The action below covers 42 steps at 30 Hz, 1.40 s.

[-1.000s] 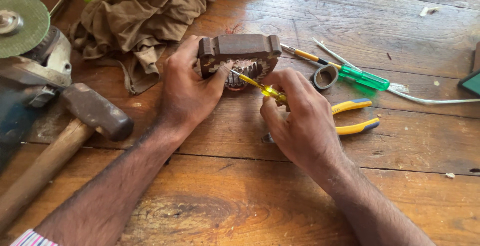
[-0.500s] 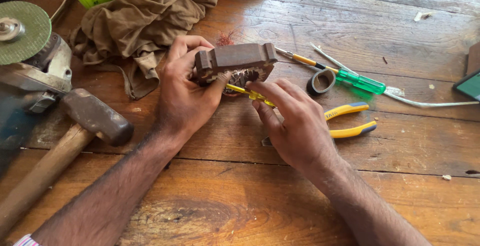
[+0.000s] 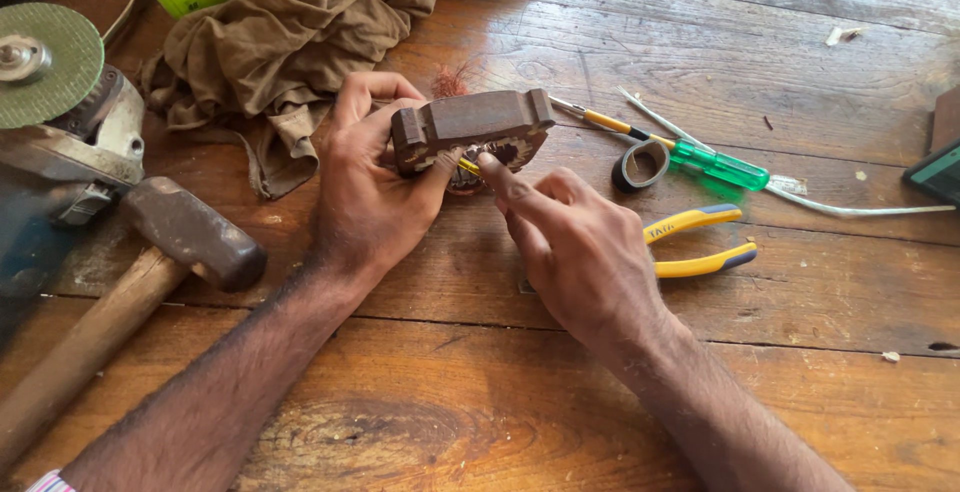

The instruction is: The person holds a cast-iron motor stator housing on a wooden workbench and uses a yellow-handled screwdriver to scrape and pry at the copper windings and slot insulation inside the stator, working around the slots while rotating the housing. Pliers and other tools lie on the bench nearby.

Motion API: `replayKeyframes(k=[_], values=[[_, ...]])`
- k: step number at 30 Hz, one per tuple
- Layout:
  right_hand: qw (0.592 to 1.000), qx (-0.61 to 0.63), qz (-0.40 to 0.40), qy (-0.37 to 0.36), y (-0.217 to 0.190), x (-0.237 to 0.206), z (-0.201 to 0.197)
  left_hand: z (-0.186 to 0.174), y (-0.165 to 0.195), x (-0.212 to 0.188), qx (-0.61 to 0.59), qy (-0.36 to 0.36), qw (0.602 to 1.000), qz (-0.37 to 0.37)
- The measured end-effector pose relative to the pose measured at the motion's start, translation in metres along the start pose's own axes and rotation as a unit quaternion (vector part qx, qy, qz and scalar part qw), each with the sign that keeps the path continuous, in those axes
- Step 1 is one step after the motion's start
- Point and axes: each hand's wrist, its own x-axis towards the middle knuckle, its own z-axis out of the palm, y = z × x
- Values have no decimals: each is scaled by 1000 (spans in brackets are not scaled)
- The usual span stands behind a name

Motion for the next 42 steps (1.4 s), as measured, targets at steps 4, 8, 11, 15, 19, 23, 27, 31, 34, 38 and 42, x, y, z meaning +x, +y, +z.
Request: replayKeyframes(k=[4,8,11,15,19,23,27,31,34,38,42], values=[[998,-58,-21,-8,2,0,-3,0,-3,1,77,18,995,62],[994,-94,-49,20,0,2,-4,-1,-2,0,83,20,995,52],[991,-122,-46,34,-1,4,-1,0,-2,0,44,16,999,-5],[989,-130,-38,57,4,-1,4,1,-3,-1,77,24,996,28],[990,-106,-69,57,17,-5,8,-1,0,-6,87,-7,993,80],[990,-89,-97,58,25,-7,11,-2,10,-8,132,-29,990,47],[984,-73,-116,110,24,-15,7,-1,17,-6,94,-34,995,6],[981,-71,-123,130,27,-16,1,0,11,-5,73,-30,997,19],[983,-73,-107,129,27,-15,-3,-6,4,-5,85,-40,992,82],[987,-57,-95,116,24,-11,-7,-12,1,-2,37,-93,993,56],[989,-51,-85,109,20,-11,-8,-18,5,-2,-24,-143,989,-28]])
